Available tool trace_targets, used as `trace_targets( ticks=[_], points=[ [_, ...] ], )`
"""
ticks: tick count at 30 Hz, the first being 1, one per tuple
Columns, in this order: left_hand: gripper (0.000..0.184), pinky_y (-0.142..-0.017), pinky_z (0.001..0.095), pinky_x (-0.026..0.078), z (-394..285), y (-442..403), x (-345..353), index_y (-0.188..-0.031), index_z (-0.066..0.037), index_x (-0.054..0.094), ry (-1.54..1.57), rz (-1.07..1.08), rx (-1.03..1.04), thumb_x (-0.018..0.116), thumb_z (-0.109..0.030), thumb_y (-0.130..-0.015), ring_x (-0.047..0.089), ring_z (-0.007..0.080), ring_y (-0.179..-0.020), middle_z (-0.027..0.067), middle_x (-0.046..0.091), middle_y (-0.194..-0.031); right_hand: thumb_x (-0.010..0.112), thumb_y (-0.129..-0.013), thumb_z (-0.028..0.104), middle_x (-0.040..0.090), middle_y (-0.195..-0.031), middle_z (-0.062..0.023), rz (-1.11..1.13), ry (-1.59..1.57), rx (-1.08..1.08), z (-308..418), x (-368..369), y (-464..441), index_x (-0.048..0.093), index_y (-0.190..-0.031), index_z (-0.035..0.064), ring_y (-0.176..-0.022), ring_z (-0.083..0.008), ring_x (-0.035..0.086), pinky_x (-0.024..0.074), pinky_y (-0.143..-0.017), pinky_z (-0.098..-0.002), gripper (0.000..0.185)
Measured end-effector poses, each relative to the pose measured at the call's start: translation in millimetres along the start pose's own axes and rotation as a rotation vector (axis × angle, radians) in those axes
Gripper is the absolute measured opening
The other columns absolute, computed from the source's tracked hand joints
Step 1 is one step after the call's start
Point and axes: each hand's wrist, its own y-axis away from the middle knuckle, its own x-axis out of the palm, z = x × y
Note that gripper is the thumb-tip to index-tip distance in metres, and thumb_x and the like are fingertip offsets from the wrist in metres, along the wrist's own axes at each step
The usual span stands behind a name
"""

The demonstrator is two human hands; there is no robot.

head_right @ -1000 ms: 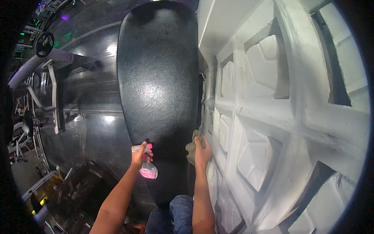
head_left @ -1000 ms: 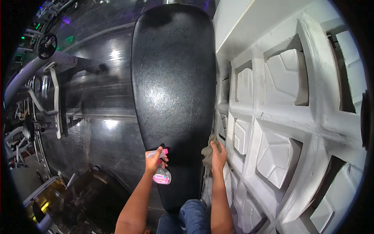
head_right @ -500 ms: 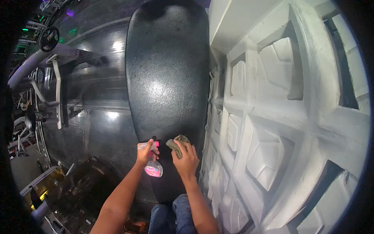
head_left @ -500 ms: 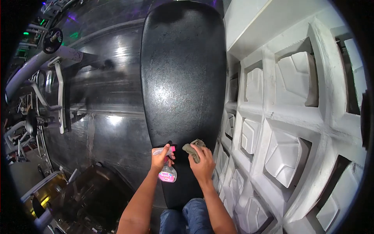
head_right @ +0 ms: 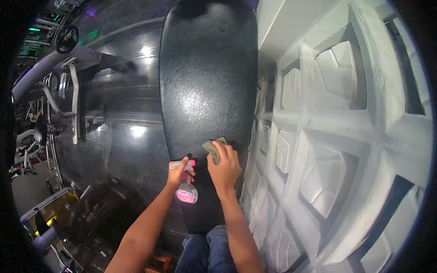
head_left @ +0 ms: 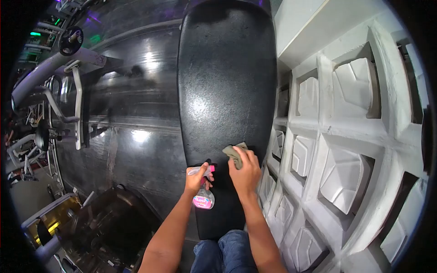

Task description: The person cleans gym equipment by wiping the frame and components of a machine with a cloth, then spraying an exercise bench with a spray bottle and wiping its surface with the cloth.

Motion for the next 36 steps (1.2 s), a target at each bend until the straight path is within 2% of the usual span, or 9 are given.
trace_targets(
  ticks=[8,11,15,19,21,27,29,33,36],
  points=[
    [0.053,-0.038,0.0349,0.049,-1.7,-1.1,1.3,-0.075,0.005,0.062,0.004,0.015,0.021,0.061,-0.044,-0.094,0.055,0.0229,-0.036,0.0164,0.063,-0.063,0.072,-0.075,0.02,0.065,-0.1,-0.001,0.291,0.006,-0.133,-7.3,-5.6,25.3,0.069,-0.111,0.0191,-0.093,-0.0262,0.063,0.0543,-0.076,-0.0412,0.035],
    [0.052,-0.038,0.0351,0.049,0.8,-2.6,-1.1,-0.076,0.006,0.062,0.002,0.034,0.018,0.061,-0.044,-0.093,0.054,0.0228,-0.036,0.0167,0.063,-0.064,0.072,-0.074,0.021,0.066,-0.096,-0.0039,0.208,0.033,-0.113,-24.8,-18.0,22.4,0.071,-0.105,0.0178,-0.092,-0.0278,0.064,0.0532,-0.077,-0.0405,0.031],
    [0.053,-0.038,0.0352,0.049,-2.6,0.2,-2.0,-0.076,0.006,0.063,0.007,0.056,0.036,0.062,-0.044,-0.093,0.054,0.023,-0.036,0.0169,0.064,-0.065,0.072,-0.075,0.018,0.067,-0.095,-0.0073,0.048,0.074,0.068,-26.5,-35.8,4.5,0.073,-0.102,0.015,-0.09,-0.0314,0.066,0.0519,-0.079,-0.04,0.027],
    [0.051,-0.036,0.0312,0.046,-2.1,0.3,-1.4,-0.079,0.007,0.065,0.062,0.059,0.052,0.065,-0.043,-0.092,0.052,0.0199,-0.034,0.0148,0.064,-0.065,0.071,-0.077,0.019,0.066,-0.1,-0.0058,0.036,0.127,0.05,-17.9,-16.7,-4.3,0.071,-0.105,0.016,-0.096,-0.0286,0.064,0.0518,-0.082,-0.0409,0.028],
    [0.052,-0.036,0.0311,0.046,-6.0,2.6,-1.0,-0.081,0.007,0.065,0.079,0.086,0.067,0.063,-0.044,-0.093,0.051,0.0194,-0.034,0.0146,0.064,-0.065,0.071,-0.078,0.019,0.065,-0.103,-0.0055,0.003,0.072,-0.069,-3.5,-1.5,-6.7,0.07,-0.108,0.0162,-0.097,-0.0284,0.063,0.0519,-0.082,-0.0406,0.03],
    [0.052,-0.039,0.0299,0.046,3.1,16.3,-2.1,-0.091,0.006,0.065,0.097,0.097,0.067,0.059,-0.046,-0.094,0.05,0.017,-0.037,0.0134,0.064,-0.071,0.071,-0.078,0.016,0.066,-0.097,-0.0067,0.253,-0.007,-0.229,17.2,7.8,-4.7,0.072,-0.107,0.015,-0.095,-0.0291,0.064,0.0523,-0.082,-0.04,0.03],
    [0.05,-0.04,0.0297,0.046,21.0,27.6,-0.8,-0.09,0.004,0.065,0.115,0.093,0.077,0.058,-0.045,-0.095,0.05,0.0166,-0.037,0.0131,0.064,-0.071,0.072,-0.075,0.016,0.066,-0.096,-0.006,0.474,0.048,-0.315,7.1,-4.2,0.8,0.072,-0.106,0.0164,-0.092,-0.0289,0.065,0.0528,-0.081,-0.0392,0.031],
    [0.048,-0.042,0.029,0.047,51.4,53.0,3.5,-0.091,0.004,0.066,0.096,0.062,0.044,0.057,-0.043,-0.095,0.05,0.0155,-0.038,0.0124,0.065,-0.071,0.074,-0.074,0.022,0.067,-0.098,-0.0026,0.379,0.094,-0.204,-10.6,-18.1,2.3,0.074,-0.103,0.0215,-0.091,-0.0267,0.064,0.0537,-0.08,-0.0393,0.029],
    [0.047,-0.042,0.0322,0.047,68.9,56.3,3.8,-0.09,0.006,0.066,0.082,-0.03,0.0,0.056,-0.04,-0.096,0.053,0.0184,-0.04,0.0136,0.066,-0.072,0.074,-0.075,0.023,0.067,-0.098,-0.0034,0.227,0.143,-0.131,-3.8,-15.0,-11.6,0.073,-0.103,0.0193,-0.092,-0.0268,0.064,0.0535,-0.08,-0.0397,0.028]
  ],
)
